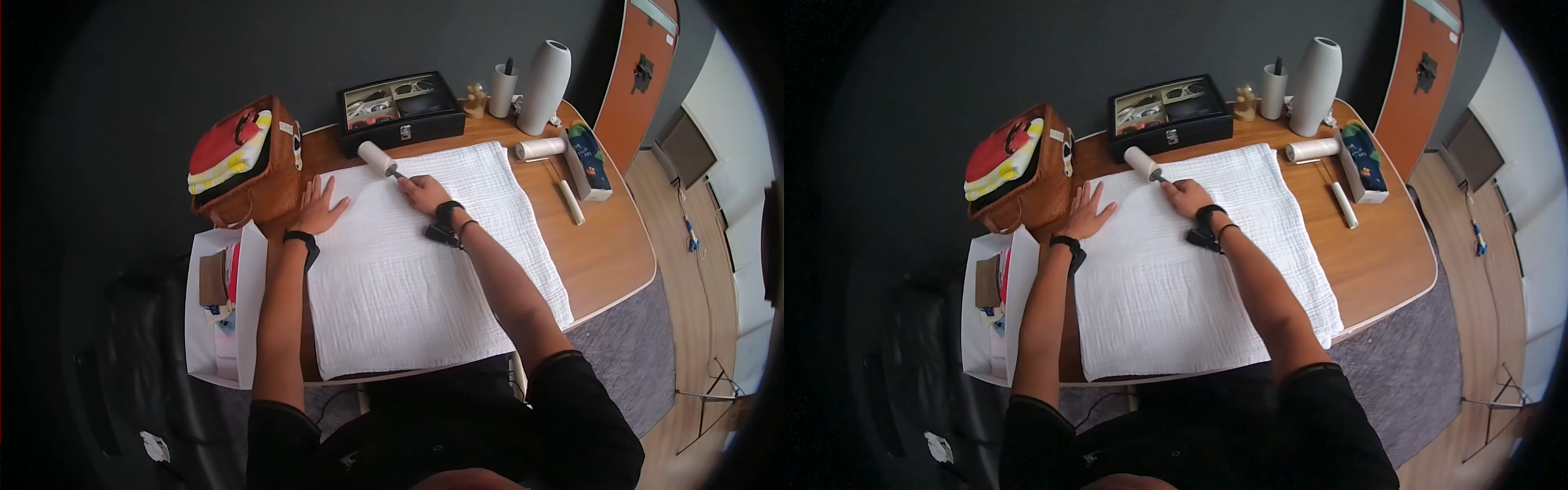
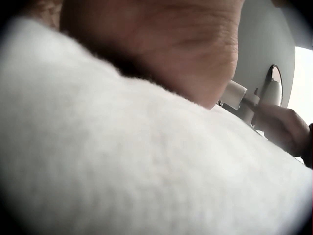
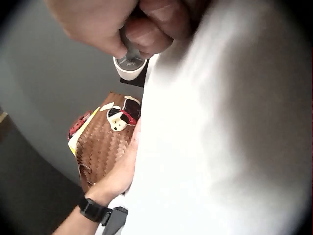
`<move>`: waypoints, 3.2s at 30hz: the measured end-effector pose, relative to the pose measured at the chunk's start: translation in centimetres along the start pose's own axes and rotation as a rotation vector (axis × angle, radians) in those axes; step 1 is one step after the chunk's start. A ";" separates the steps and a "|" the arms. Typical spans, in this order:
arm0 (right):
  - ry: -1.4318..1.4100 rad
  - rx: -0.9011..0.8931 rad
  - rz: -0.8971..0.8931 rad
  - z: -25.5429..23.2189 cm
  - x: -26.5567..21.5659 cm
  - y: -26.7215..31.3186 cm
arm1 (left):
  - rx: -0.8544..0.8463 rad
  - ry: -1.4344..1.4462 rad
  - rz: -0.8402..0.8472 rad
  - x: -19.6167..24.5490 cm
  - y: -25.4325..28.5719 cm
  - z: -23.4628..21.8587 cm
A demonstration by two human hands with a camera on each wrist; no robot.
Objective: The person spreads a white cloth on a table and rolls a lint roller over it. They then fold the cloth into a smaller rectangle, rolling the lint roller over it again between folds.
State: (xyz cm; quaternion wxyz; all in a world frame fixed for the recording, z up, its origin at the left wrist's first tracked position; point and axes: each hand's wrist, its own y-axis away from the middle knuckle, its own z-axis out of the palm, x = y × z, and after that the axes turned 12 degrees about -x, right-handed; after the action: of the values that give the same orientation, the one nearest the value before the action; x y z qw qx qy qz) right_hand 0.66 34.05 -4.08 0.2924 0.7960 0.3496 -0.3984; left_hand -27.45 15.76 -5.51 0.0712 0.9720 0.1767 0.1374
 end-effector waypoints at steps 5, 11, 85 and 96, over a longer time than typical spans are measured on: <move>-0.313 -0.054 0.113 -4.5 1.9 3.1 | 0.027 -0.030 -0.008 -0.7 -0.8 0.9; -0.304 0.008 0.205 -12.6 8.8 8.7 | -0.010 0.006 -0.031 -0.2 -0.2 0.3; 0.787 0.108 0.020 -24.1 1.5 17.7 | 0.114 0.134 0.287 1.7 9.4 -7.1; 0.088 -0.059 -0.052 -5.1 2.9 22.0 | -0.086 0.000 0.391 11.1 13.2 0.9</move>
State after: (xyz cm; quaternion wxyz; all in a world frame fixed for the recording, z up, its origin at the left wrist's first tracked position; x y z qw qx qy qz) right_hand 21.48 25.96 0.19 0.2897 0.7944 0.3943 -0.3600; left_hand -12.85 7.44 -1.24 0.0847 0.9839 -0.0213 0.1561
